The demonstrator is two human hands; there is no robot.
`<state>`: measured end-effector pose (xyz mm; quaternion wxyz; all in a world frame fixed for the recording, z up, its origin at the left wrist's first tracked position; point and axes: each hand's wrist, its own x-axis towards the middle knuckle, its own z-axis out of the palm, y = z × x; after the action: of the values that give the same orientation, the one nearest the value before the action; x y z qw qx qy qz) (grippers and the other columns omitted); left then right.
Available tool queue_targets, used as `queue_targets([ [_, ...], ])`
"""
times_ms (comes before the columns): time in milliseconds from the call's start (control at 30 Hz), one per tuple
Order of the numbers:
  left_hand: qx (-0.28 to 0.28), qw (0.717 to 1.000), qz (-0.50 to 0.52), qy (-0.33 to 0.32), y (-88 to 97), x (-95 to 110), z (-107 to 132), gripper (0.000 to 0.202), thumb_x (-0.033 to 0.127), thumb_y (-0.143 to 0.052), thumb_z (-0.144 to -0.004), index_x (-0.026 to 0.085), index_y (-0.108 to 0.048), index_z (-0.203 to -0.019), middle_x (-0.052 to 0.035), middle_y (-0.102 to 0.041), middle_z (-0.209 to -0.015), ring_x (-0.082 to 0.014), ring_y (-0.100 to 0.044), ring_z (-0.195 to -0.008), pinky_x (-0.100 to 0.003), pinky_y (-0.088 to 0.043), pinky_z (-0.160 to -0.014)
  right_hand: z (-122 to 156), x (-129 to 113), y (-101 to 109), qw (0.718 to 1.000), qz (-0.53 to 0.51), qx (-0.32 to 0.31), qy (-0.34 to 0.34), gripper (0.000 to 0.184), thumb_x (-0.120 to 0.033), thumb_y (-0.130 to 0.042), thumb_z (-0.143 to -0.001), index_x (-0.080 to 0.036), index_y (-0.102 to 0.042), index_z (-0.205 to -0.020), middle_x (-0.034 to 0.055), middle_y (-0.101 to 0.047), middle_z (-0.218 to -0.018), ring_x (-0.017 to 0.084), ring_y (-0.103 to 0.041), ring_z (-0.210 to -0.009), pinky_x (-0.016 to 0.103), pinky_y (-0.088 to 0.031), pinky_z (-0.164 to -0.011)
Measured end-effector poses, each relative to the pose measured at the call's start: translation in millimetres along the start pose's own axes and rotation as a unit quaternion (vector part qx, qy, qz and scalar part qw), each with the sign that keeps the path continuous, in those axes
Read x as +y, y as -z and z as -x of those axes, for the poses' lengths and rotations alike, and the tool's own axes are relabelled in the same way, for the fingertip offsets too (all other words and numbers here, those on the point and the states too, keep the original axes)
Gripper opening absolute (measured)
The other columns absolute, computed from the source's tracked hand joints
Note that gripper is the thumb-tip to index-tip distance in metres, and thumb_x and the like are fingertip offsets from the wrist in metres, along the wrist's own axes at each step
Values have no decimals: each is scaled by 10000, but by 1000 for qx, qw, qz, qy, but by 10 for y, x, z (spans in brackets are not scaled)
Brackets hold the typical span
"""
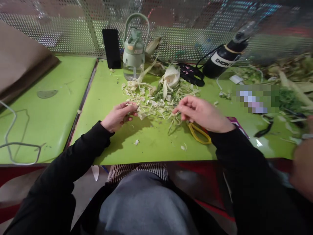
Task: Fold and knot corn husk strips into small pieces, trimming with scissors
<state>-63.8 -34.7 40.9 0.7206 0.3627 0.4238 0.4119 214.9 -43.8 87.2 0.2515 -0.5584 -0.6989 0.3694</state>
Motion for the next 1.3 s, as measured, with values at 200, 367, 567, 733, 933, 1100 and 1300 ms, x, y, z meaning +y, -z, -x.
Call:
queue_targets([
  [200,4,1000,28,-12,-5,-14,6,122,135,-701,-804,143,-580,-818,31,-620,-709,-29,-585,-571,-120,-376,-454,76,-210,180,991,-108,58,53,144,-239,-684,-856,-238,-542,-830,15,-678,-735,91,-473,-487,255,-324,-387],
  [367,-72,997,-1,-16,-227,69,85,99,104,-638,-853,137,-564,-799,-47,-731,-952,-24,-606,-615,-121,-383,-468,40,-346,147,983,-140,72,94,167,-318,-694,-864,-245,-548,-896,15,-676,-767,105,-514,-520,271,-364,-413],
  [567,-182,978,-86,-59,-723,133,56,59,123,-642,-861,148,-589,-869,14,-671,-728,-56,-630,-636,-139,-300,-438,-72,-380,-84,976,-146,59,150,197,-373,-696,-892,-231,-561,-917,18,-692,-801,109,-574,-573,257,-419,-439],
  [733,-178,954,-232,-71,-691,144,-116,46,95,-618,-879,127,-603,-849,-17,-702,-731,-66,-591,-586,-181,-407,-507,-121,-375,276,929,-217,246,172,119,-242,-675,-907,-244,-564,-866,-16,-723,-843,71,-618,-650,218,-433,-506],
  [933,59,907,-379,-176,-368,488,-316,157,49,-702,-804,141,-622,-705,-28,-654,-685,-73,-519,-542,-195,-366,-484,-102,-379,636,917,-245,277,148,107,-197,-675,-880,-228,-580,-842,-36,-705,-787,61,-625,-640,201,-416,-502],
  [1100,28,915,-311,-254,-459,752,-32,86,122,-725,-820,138,-648,-786,-69,-720,-989,-56,-588,-620,-188,-378,-502,-124,-368,401,934,-225,229,158,147,-298,-721,-856,-249,-581,-855,-15,-683,-805,112,-642,-670,231,-503,-519],
  [1300,-118,969,-171,-136,-830,611,150,42,117,-641,-892,123,-601,-903,-3,-678,-707,-64,-634,-633,-170,-316,-475,-146,-429,110,954,-178,167,173,161,-364,-679,-878,-238,-581,-902,6,-684,-830,128,-646,-676,259,-521,-544],
])
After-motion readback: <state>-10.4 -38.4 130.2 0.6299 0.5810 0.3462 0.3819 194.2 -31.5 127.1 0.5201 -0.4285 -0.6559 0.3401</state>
